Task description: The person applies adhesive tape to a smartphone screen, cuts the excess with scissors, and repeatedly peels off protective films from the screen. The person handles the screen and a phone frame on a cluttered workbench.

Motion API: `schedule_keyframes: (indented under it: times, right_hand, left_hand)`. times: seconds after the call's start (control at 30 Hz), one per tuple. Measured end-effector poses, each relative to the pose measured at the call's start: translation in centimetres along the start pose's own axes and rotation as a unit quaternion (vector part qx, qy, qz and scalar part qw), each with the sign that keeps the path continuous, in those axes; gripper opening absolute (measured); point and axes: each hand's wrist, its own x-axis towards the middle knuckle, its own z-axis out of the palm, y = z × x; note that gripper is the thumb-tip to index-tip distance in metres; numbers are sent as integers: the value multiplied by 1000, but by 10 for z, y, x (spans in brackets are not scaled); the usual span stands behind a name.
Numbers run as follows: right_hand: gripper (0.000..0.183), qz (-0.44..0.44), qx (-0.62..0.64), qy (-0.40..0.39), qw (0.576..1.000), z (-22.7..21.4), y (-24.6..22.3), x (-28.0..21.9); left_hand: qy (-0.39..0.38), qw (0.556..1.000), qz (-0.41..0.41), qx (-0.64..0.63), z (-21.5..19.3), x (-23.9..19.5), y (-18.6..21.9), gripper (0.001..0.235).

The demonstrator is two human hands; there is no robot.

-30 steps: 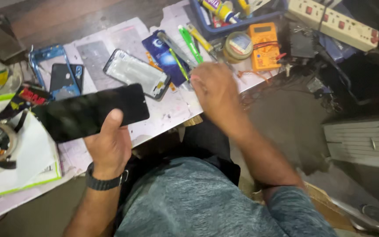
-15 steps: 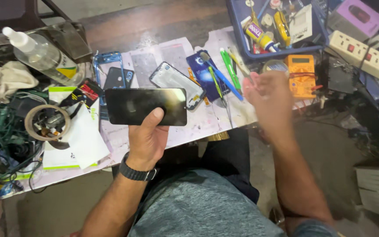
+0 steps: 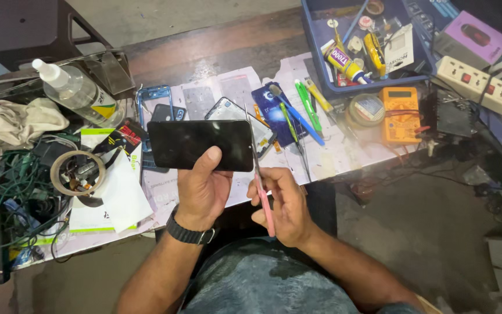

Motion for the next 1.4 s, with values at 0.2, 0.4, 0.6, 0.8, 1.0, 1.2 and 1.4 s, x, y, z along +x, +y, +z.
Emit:
schedule_keyframes:
  times: [0.2, 0.4, 0.6, 0.8, 1.0, 1.2, 1.4]
  right_hand:
    - [59, -17, 6, 26, 999, 5, -4, 4]
    - [47, -22, -1, 44, 999, 6, 1, 2]
    - [46, -47, -9, 45, 998, 7, 3, 0]
    - [41, -37, -10, 61, 997, 7, 10, -7]
    - [44, 32, 0, 70, 997, -1, 9, -14]
    - [70, 3, -59, -34, 998, -41, -12, -14]
    - [74, -33, -241, -57, 968, -46, -28, -9]
  left_hand:
    - [-25, 1000, 3, 10, -4, -4, -4, 43]
    - [-20, 1000, -10, 12, -6, -5, -6, 45]
    - [-22, 1000, -12, 8, -9, -5, -6, 46]
    - [-12, 1000, -14, 21, -10, -7, -6, 49]
    - [-36, 999, 0, 28, -10, -3, 2, 46]
    - [-47, 998, -27, 43, -22, 3, 25, 43]
    - [-44, 995, -70, 59, -30, 3, 31, 45]
